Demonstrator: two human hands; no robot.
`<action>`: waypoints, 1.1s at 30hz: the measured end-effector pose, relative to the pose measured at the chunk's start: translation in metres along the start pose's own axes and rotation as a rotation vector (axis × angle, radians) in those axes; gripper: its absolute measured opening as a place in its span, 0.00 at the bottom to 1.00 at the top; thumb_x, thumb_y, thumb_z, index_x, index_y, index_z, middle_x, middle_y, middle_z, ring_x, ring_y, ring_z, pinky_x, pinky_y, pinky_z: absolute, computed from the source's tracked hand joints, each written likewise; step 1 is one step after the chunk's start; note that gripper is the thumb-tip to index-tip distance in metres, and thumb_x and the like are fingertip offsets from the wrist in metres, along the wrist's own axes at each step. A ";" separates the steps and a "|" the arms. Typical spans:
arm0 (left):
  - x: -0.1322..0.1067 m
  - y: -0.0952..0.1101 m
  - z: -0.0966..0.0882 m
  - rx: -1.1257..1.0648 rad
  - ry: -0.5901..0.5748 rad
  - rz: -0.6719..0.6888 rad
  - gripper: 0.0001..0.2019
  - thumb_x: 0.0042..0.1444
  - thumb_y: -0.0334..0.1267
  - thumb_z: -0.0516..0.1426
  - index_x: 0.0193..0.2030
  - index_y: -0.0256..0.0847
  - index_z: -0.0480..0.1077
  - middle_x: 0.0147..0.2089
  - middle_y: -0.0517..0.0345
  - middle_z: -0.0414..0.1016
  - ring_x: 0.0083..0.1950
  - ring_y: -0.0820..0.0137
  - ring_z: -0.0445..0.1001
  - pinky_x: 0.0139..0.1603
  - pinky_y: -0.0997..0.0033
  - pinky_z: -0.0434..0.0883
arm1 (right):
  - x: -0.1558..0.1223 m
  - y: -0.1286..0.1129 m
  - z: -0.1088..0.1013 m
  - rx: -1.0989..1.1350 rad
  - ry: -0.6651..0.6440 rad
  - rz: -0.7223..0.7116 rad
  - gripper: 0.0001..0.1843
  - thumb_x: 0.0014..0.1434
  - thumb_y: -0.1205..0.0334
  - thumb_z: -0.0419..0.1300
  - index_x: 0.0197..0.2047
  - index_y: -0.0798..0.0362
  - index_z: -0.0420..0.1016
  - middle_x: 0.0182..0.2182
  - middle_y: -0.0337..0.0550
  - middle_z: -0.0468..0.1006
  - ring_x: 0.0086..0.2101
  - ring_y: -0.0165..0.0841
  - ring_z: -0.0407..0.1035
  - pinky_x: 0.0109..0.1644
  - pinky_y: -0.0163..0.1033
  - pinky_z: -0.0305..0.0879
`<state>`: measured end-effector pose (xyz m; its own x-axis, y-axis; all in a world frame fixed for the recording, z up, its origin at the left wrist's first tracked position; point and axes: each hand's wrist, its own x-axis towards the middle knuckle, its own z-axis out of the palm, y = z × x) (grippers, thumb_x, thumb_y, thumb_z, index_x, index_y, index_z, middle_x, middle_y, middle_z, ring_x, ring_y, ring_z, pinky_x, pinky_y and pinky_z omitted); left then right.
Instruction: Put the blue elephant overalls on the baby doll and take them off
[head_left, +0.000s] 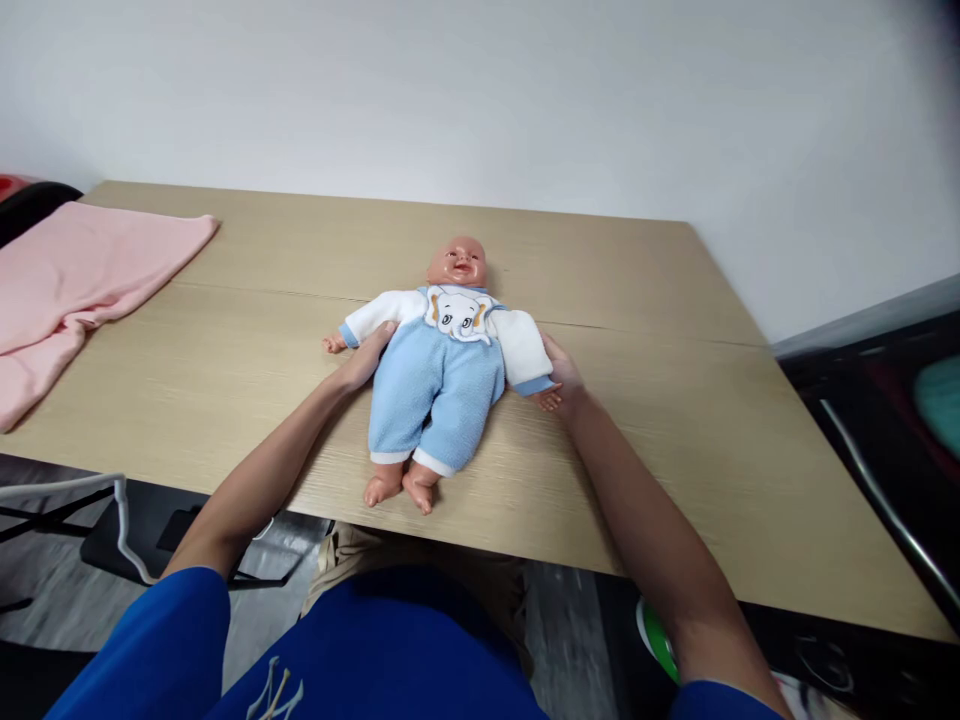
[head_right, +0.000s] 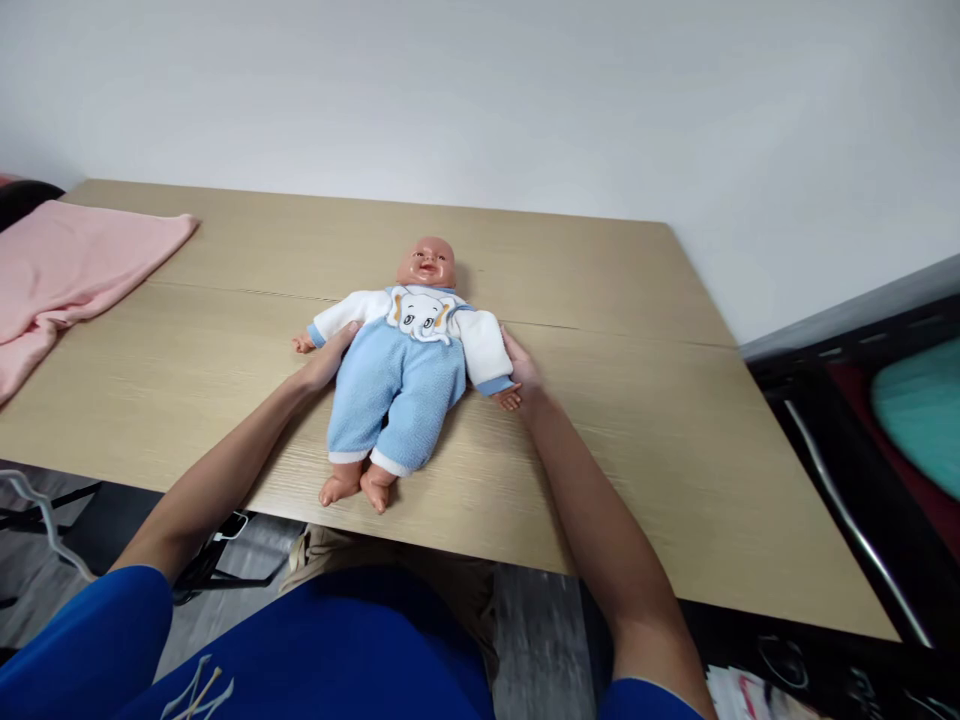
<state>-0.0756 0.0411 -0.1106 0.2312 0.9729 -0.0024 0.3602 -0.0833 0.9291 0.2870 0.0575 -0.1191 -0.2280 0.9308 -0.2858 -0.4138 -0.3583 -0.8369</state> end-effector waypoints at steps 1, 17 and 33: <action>-0.001 -0.001 -0.002 0.000 -0.011 0.025 0.37 0.78 0.74 0.47 0.60 0.42 0.77 0.69 0.39 0.84 0.76 0.43 0.76 0.85 0.43 0.70 | 0.001 0.001 -0.002 0.011 0.016 -0.001 0.23 0.78 0.42 0.62 0.65 0.40 0.90 0.62 0.38 0.95 0.67 0.45 0.88 0.74 0.53 0.86; -0.007 -0.007 -0.026 0.202 -0.097 0.245 0.39 0.74 0.85 0.50 0.46 0.46 0.70 0.44 0.54 0.73 0.47 0.59 0.73 0.56 0.56 0.77 | 0.005 0.005 -0.022 -0.046 0.132 0.025 0.27 0.81 0.40 0.54 0.62 0.45 0.90 0.53 0.43 0.97 0.64 0.45 0.90 0.72 0.56 0.85; -0.004 -0.001 -0.035 0.117 -0.149 0.233 0.38 0.68 0.85 0.58 0.37 0.47 0.70 0.43 0.50 0.75 0.48 0.55 0.75 0.61 0.49 0.78 | 0.001 0.004 -0.021 -0.070 0.094 -0.018 0.22 0.79 0.41 0.60 0.60 0.41 0.90 0.57 0.41 0.96 0.69 0.46 0.86 0.73 0.58 0.86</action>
<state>-0.1088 0.0445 -0.0986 0.4468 0.8831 0.1432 0.3814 -0.3328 0.8624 0.3039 0.0585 -0.1322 -0.1364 0.9407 -0.3105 -0.3533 -0.3390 -0.8719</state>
